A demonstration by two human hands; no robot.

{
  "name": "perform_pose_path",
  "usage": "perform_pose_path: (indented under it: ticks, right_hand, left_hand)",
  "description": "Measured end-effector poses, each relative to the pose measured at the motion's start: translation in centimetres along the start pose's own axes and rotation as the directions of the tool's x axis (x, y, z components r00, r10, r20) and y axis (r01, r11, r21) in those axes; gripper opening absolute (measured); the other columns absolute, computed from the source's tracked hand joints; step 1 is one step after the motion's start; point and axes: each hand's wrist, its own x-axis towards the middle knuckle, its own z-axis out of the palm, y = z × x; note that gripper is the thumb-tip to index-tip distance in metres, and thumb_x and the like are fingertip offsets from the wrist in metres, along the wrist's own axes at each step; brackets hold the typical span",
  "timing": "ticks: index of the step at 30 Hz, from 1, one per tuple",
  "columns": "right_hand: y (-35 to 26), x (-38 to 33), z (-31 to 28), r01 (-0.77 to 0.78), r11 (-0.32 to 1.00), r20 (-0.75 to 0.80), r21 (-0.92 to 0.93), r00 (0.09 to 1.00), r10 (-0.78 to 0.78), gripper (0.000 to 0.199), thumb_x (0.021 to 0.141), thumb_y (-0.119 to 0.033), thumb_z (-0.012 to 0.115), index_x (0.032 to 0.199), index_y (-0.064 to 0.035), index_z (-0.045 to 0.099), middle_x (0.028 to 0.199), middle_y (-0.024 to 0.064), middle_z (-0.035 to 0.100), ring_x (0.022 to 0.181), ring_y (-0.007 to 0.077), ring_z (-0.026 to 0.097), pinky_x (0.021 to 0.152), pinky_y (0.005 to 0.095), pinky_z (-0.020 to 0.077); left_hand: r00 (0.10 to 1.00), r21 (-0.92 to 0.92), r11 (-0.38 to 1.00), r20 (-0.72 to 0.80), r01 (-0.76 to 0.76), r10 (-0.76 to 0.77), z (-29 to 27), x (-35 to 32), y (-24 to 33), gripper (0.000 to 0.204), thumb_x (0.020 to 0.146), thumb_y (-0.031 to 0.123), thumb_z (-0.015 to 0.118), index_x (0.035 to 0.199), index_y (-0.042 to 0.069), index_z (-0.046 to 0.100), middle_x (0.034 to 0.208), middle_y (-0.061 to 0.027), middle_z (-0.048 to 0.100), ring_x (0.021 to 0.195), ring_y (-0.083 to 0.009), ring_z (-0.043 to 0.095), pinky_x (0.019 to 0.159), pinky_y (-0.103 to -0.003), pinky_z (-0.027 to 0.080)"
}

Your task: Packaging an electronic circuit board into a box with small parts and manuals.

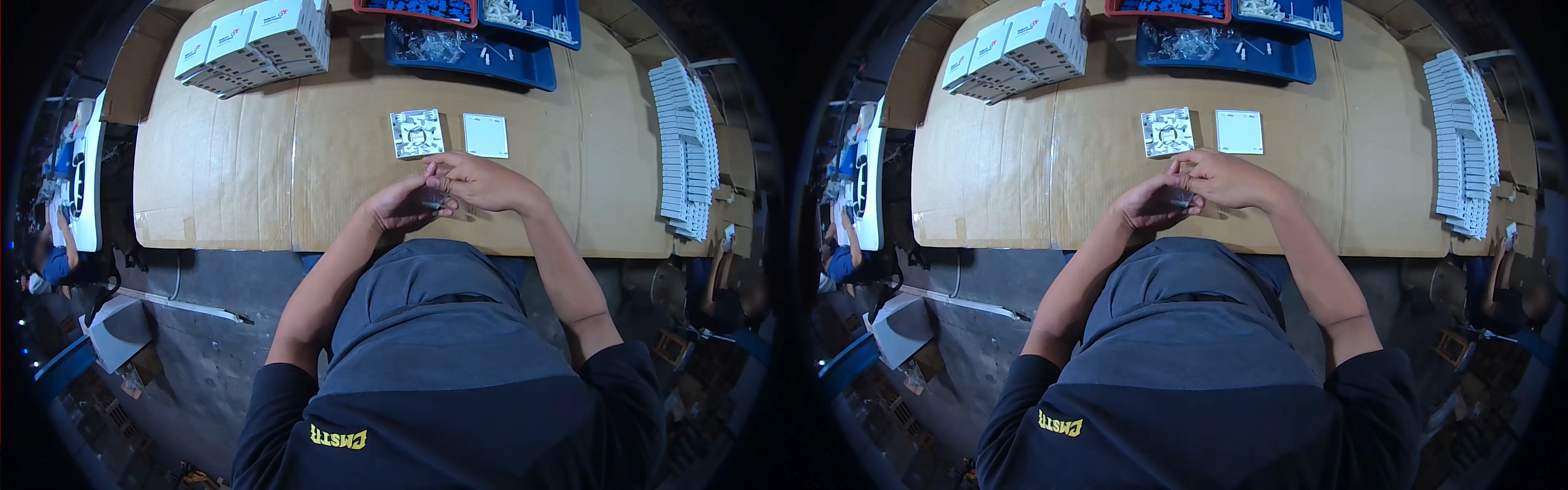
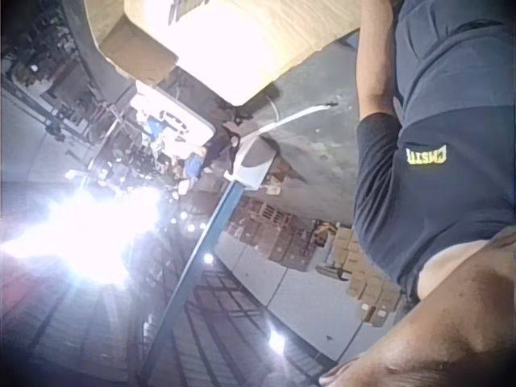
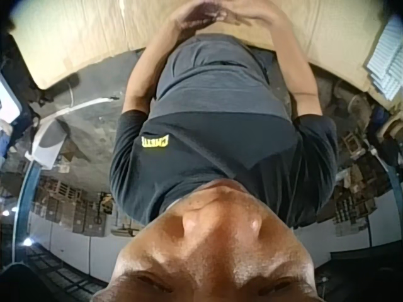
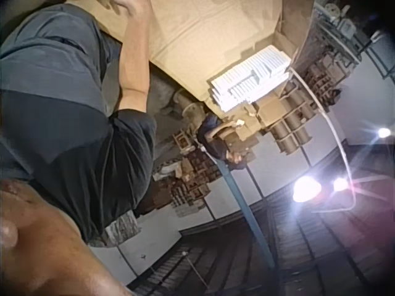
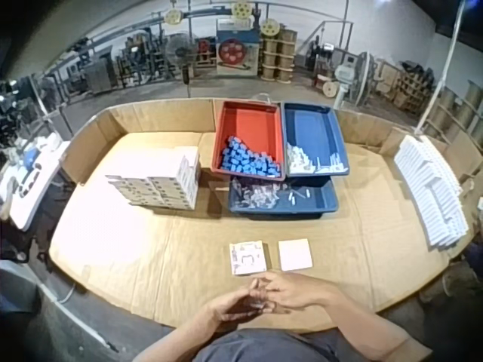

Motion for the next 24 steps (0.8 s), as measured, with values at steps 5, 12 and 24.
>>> perform_pose_path:
  ticks: [5, 12, 24]
  right_hand:
    - [1.2, 0.3, 1.1, 0.058, 0.998, -0.018, -0.003, 0.998, -0.058, 0.041, 0.11, -0.032, 0.052, 0.127, 0.003, 0.065, 0.131, 0.013, 0.06, 0.119, 0.0254, 0.059, 0.103, 0.0347, 0.0457]
    - [0.0, -0.2, 0.8, 0.008, 1.0, -0.027, -0.008, 1.0, -0.008, 0.038, 0.109, -0.031, 0.054, 0.121, 0.0025, 0.069, 0.136, 0.0137, 0.058, 0.126, 0.0287, 0.057, 0.105, 0.0375, 0.0454]
    - [-3.2, 0.0, -1.9, -0.315, 0.922, 0.092, 0.226, 0.949, 0.302, 0.037, 0.108, -0.034, 0.057, 0.12, -0.0005, 0.07, 0.117, 0.0126, 0.07, 0.115, 0.0234, 0.063, 0.1, 0.0348, 0.0478]
  left_hand:
    - [0.999, 0.078, 0.996, -0.004, -0.033, 0.033, 0.4, -0.2, -0.2, 0.047, 0.095, 0.019, 0.065, 0.136, 0.001, 0.052, 0.115, -0.0173, 0.068, 0.105, -0.0295, 0.072, 0.097, -0.038, 0.06]
    - [1.0, 0.132, 0.991, -0.015, -0.015, 0.017, 1.5, -0.5, -0.1, 0.051, 0.099, 0.036, 0.061, 0.136, 0.002, 0.054, 0.117, -0.0139, 0.067, 0.102, -0.0252, 0.071, 0.096, -0.036, 0.059]
    - [0.982, 0.134, 0.985, 0.138, 0.111, -0.129, -3.8, 1.3, 0.5, 0.07, 0.103, 0.066, 0.046, 0.132, 0.004, 0.059, 0.111, -0.013, 0.07, 0.092, -0.0242, 0.073, 0.077, -0.031, 0.062]
